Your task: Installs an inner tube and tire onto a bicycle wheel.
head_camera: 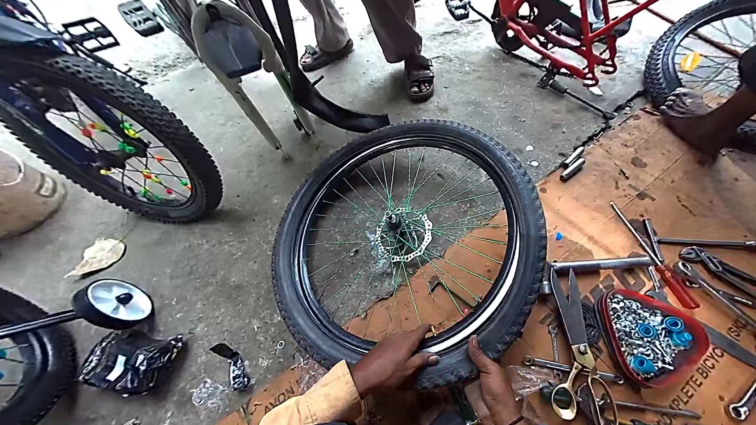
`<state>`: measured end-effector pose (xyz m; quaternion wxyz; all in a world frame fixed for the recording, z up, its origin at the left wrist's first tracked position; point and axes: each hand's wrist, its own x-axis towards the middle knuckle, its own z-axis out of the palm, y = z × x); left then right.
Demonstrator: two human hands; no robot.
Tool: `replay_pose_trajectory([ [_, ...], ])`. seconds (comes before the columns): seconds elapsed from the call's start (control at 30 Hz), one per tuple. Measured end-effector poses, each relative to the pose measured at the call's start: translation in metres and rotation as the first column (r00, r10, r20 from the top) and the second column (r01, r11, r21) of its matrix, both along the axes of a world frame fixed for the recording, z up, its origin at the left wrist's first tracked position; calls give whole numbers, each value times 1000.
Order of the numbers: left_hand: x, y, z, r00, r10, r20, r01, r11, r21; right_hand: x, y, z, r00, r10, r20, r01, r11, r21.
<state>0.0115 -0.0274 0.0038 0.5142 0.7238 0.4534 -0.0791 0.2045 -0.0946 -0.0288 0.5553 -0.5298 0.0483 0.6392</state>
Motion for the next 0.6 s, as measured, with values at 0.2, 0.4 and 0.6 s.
replay_pose_trajectory([
  [0.2, 3, 2, -14, 991, 130, 17, -129, 990, -59, 4, 3, 9, 990, -24, 142, 19, 999, 37],
  [0.4, -15, -3, -23, 994, 102, 26, -102, 995, 18, 67, 67, 27, 881, 132, 454, -153, 988, 9],
  [0.6, -20, -4, -19, 998, 63, 9, -64, 996, 54, 78, 85, 18, 902, 145, 407, -134, 989, -56],
])
